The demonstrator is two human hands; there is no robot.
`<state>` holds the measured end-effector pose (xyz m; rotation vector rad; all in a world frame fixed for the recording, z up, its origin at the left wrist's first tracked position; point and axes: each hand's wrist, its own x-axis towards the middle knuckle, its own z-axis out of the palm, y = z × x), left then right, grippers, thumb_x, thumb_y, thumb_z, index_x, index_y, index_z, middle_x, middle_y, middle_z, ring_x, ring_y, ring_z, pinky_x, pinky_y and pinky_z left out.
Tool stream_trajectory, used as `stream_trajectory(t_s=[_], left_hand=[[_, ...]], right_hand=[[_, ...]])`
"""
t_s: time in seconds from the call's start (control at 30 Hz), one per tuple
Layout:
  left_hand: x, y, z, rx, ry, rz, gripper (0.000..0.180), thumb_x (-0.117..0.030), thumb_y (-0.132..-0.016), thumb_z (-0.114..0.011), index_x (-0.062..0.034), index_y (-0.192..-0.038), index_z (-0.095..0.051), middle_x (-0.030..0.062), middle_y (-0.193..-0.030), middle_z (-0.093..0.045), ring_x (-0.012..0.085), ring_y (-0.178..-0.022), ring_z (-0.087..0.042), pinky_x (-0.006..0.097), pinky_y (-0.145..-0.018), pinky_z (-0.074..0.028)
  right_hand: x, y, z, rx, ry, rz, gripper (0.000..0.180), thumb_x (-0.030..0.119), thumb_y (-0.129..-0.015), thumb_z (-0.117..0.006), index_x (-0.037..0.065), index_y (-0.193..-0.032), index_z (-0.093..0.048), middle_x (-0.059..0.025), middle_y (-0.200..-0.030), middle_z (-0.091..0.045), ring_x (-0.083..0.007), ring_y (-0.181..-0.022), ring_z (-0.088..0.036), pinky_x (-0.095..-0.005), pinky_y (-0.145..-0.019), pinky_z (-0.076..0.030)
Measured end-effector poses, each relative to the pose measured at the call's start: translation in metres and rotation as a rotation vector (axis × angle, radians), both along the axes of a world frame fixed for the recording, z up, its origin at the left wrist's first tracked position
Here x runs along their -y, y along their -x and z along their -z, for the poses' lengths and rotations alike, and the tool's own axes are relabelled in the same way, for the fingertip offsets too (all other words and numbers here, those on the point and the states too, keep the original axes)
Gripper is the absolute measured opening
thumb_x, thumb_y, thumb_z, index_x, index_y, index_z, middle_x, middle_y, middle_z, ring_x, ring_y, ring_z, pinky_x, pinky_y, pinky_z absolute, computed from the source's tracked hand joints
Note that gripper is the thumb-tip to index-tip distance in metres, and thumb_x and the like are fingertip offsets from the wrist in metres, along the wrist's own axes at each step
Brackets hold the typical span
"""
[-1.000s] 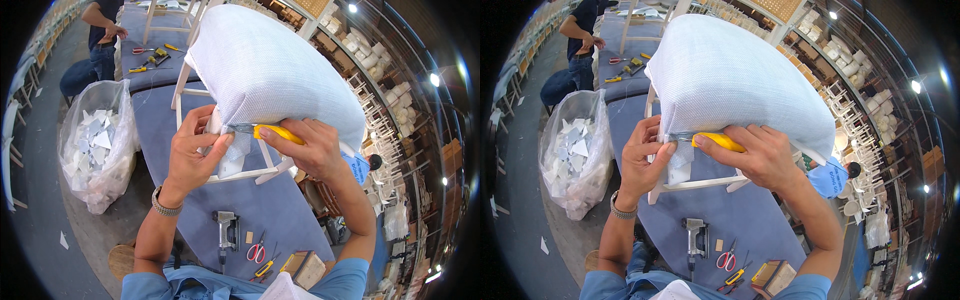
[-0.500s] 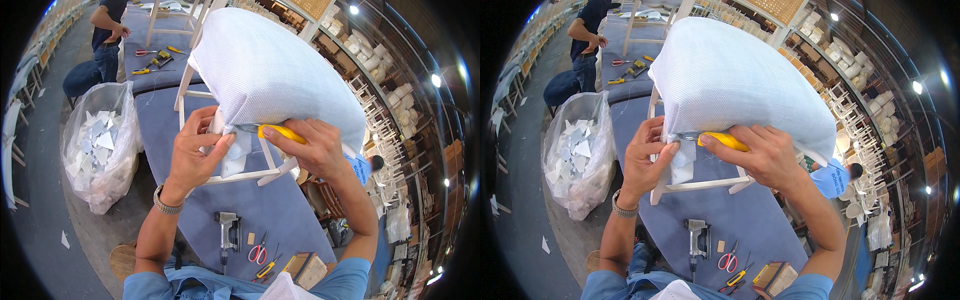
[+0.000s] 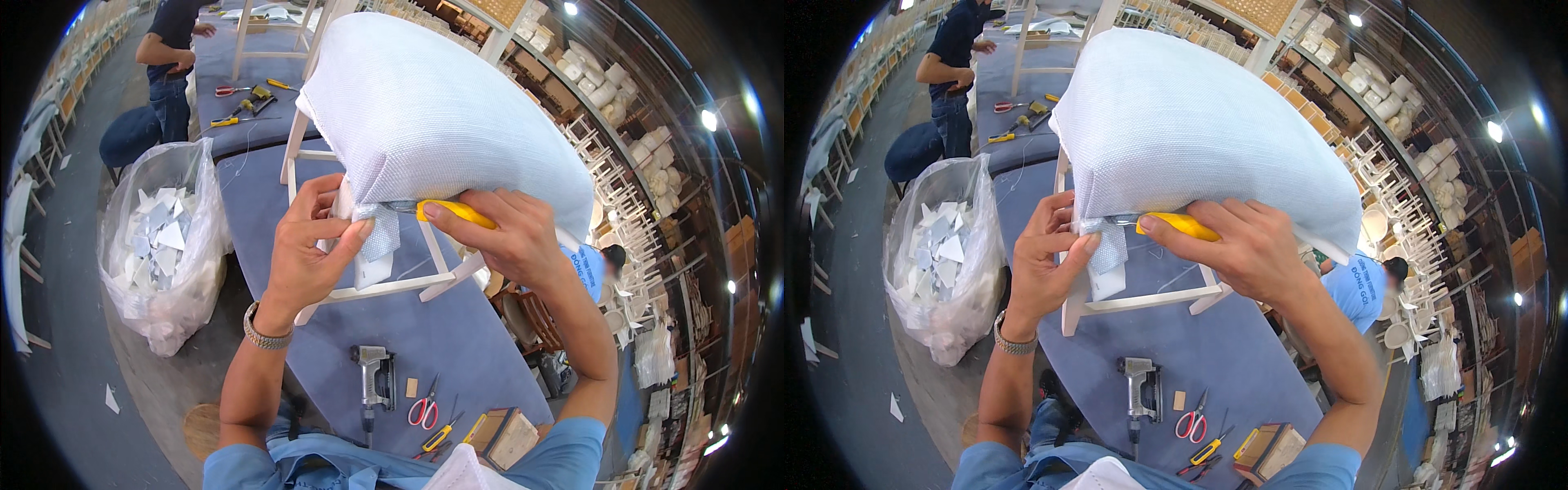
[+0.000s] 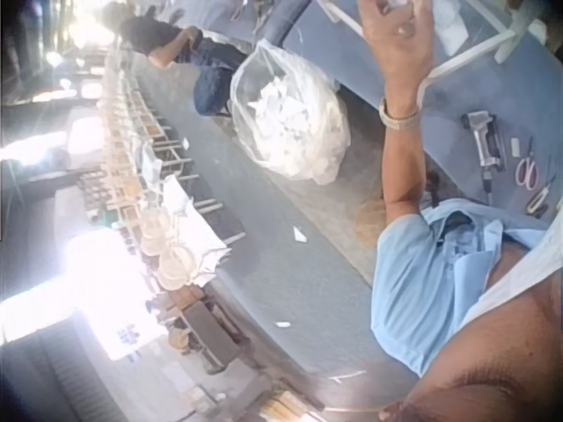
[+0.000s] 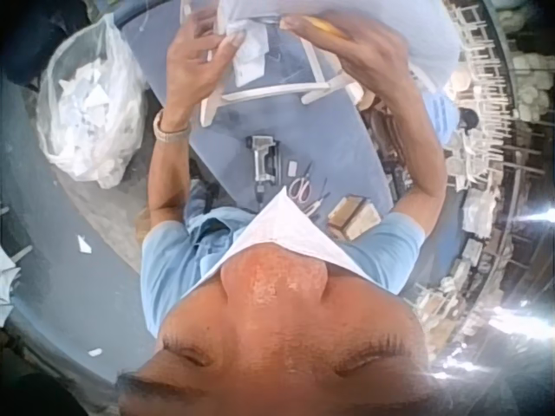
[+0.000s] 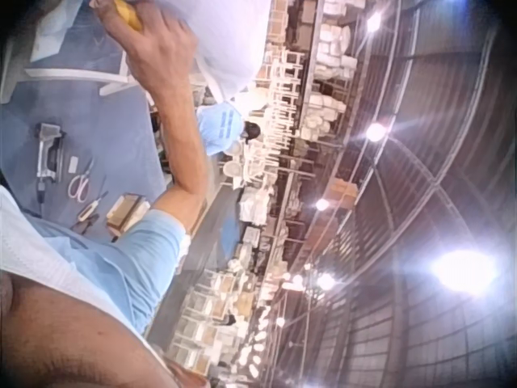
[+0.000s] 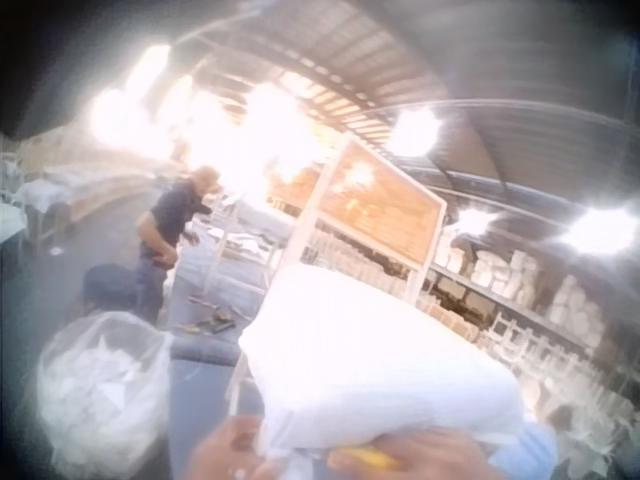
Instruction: The person covers a white chair seat with a light blue fabric, using a staple gun to secure the material to the underside of the seat. They trim excess fabric with scissors and a utility knife, then smooth and restaple the edges to complete the upholstery.
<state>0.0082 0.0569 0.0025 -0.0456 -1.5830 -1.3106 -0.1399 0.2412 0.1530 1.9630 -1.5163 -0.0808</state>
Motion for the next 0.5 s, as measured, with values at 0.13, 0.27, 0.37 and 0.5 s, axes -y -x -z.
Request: stream_trajectory(t_s=[0.13, 0.27, 0.37, 0.5], left_hand=[[0.000, -0.001, 0.000, 0.013, 0.019, -0.001, 0.011, -0.010, -0.085, -0.077, -0.0023, -0.093, -0.079, 0.0180, -0.124, -0.061, 0.0260, -0.103, -0.066, 0.036, -0.087, -0.052], [-0.001, -0.002, -0.001, 0.011, -0.023, 0.005, 0.011, -0.010, -0.085, -0.076, -0.0023, -0.092, -0.079, 0.0179, -0.125, -0.060, 0.0260, -0.104, -0.065, 0.036, -0.089, -0.052], [0.001, -0.003, 0.000, 0.044, 0.017, 0.004, 0.011, -0.009, -0.085, -0.075, -0.0027, -0.093, -0.079, 0.0181, -0.126, -0.060, 0.0266, -0.104, -0.065, 0.037, -0.090, -0.052], [0.001, -0.009, -0.004, 0.075, 0.052, 0.013, 0.011, -0.008, -0.086, -0.074, -0.0025, -0.094, -0.079, 0.0188, -0.129, -0.059, 0.0285, -0.107, -0.064, 0.038, -0.093, -0.051]], right_hand=[[-0.003, 0.001, 0.003, 0.024, 0.013, 0.005, 0.062, 0.006, -0.068, -0.073, 0.028, -0.126, -0.070, 0.0020, -0.089, -0.069, -0.0160, -0.066, -0.061, -0.0300, -0.058, -0.049], [0.000, 0.000, 0.002, 0.038, 0.040, -0.017, 0.062, 0.005, -0.067, -0.072, 0.028, -0.125, -0.070, 0.0026, -0.088, -0.069, -0.0157, -0.065, -0.061, -0.0298, -0.058, -0.049], [-0.005, 0.001, 0.000, 0.011, 0.021, 0.020, 0.060, 0.005, -0.067, -0.071, 0.027, -0.123, -0.071, 0.0023, -0.087, -0.069, -0.0159, -0.064, -0.061, -0.0298, -0.057, -0.049], [-0.024, 0.004, 0.007, -0.010, -0.014, 0.132, 0.059, 0.002, -0.067, -0.072, 0.026, -0.121, -0.072, 0.0003, -0.087, -0.070, -0.0173, -0.066, -0.063, -0.0306, -0.055, -0.049]])
